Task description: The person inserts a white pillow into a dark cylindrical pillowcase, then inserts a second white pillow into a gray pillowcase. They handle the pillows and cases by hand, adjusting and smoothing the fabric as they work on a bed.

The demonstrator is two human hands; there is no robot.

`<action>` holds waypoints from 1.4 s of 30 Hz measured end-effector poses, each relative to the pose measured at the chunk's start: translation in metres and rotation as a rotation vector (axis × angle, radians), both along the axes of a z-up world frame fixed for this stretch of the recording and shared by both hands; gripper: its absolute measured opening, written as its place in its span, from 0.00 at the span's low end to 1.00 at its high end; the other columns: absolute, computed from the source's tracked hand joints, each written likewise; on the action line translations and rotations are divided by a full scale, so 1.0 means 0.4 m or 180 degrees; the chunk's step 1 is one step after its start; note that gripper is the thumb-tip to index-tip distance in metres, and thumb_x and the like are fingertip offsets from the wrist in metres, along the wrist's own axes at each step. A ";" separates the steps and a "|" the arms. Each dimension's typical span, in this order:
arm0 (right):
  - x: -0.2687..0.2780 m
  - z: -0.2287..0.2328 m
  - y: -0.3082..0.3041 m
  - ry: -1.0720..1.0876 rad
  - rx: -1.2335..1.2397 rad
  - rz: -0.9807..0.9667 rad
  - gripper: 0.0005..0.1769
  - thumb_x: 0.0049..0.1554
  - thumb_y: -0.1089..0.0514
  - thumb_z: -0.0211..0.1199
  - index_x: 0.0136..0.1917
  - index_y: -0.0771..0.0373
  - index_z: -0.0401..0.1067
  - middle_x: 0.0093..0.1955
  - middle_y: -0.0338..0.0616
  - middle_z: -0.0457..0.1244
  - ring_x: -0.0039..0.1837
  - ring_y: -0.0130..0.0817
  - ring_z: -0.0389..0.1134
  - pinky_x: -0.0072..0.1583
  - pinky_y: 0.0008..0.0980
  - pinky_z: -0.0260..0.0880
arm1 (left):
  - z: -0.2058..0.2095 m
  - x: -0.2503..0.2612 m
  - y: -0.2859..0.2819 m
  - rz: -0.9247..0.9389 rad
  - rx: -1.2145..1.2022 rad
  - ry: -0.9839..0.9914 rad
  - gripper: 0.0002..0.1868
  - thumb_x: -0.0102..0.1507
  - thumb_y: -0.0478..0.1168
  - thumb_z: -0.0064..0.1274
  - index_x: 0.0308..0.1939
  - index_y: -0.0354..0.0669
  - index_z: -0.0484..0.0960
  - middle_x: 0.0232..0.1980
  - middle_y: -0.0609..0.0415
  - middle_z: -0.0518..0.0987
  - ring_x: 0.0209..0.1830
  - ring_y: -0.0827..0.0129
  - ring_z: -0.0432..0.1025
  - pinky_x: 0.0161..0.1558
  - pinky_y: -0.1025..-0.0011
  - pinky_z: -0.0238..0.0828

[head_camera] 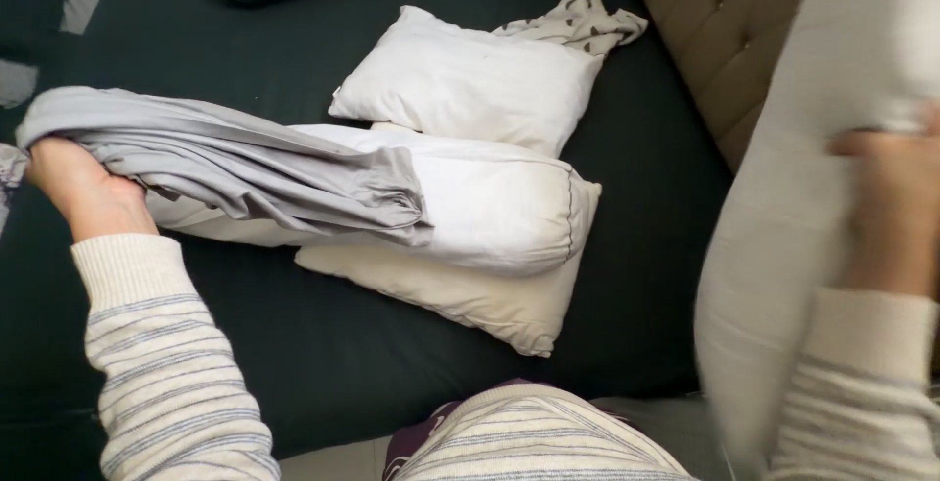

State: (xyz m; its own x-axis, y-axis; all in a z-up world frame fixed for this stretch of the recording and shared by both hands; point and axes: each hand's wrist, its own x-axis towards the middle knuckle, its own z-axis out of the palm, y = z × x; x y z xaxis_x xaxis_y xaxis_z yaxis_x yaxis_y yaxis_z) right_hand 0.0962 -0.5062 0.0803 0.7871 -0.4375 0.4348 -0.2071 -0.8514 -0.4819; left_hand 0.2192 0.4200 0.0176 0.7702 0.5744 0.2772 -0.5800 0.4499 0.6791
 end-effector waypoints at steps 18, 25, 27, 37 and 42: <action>0.133 -0.024 0.817 0.0253 0.2886 0.2265 0.25 0.62 0.50 0.62 0.67 0.66 0.67 0.60 0.51 0.68 0.63 0.36 0.69 0.62 0.33 0.69 | -0.043 -0.206 -0.105 0.1569 0.0442 0.0477 0.16 0.70 0.39 0.41 0.58 0.33 0.75 0.58 0.43 0.82 0.55 0.60 0.82 0.60 0.61 0.83; 0.066 -0.060 0.961 0.0521 0.3484 0.2399 0.21 0.61 0.52 0.61 0.63 0.65 0.68 0.59 0.49 0.69 0.59 0.39 0.72 0.60 0.36 0.72 | -0.025 -0.347 -0.265 0.1296 0.0498 0.1253 0.17 0.68 0.36 0.54 0.59 0.33 0.72 0.58 0.46 0.79 0.55 0.65 0.77 0.59 0.68 0.76; 0.046 -0.079 1.004 0.0655 0.3501 0.2490 0.20 0.61 0.53 0.61 0.62 0.65 0.69 0.59 0.49 0.70 0.59 0.39 0.73 0.59 0.36 0.72 | -0.028 -0.383 -0.271 0.1197 0.0514 0.1293 0.17 0.68 0.37 0.54 0.58 0.32 0.73 0.58 0.46 0.79 0.55 0.65 0.76 0.59 0.68 0.75; -0.050 -0.101 1.234 0.1279 0.3312 0.3408 0.20 0.58 0.53 0.64 0.60 0.65 0.71 0.58 0.48 0.71 0.57 0.34 0.72 0.57 0.35 0.71 | -0.016 -0.611 -0.261 0.0795 0.0358 0.1354 0.12 0.69 0.35 0.50 0.55 0.34 0.76 0.52 0.50 0.79 0.51 0.68 0.74 0.52 0.69 0.73; -0.175 -0.078 1.359 0.1763 0.3009 0.3885 0.34 0.52 0.56 0.69 0.69 0.66 0.66 0.67 0.52 0.65 0.62 0.39 0.71 0.61 0.39 0.73 | 0.007 -0.715 -0.327 0.0436 0.0616 0.1684 0.12 0.67 0.33 0.48 0.54 0.36 0.78 0.51 0.52 0.81 0.49 0.71 0.75 0.51 0.72 0.73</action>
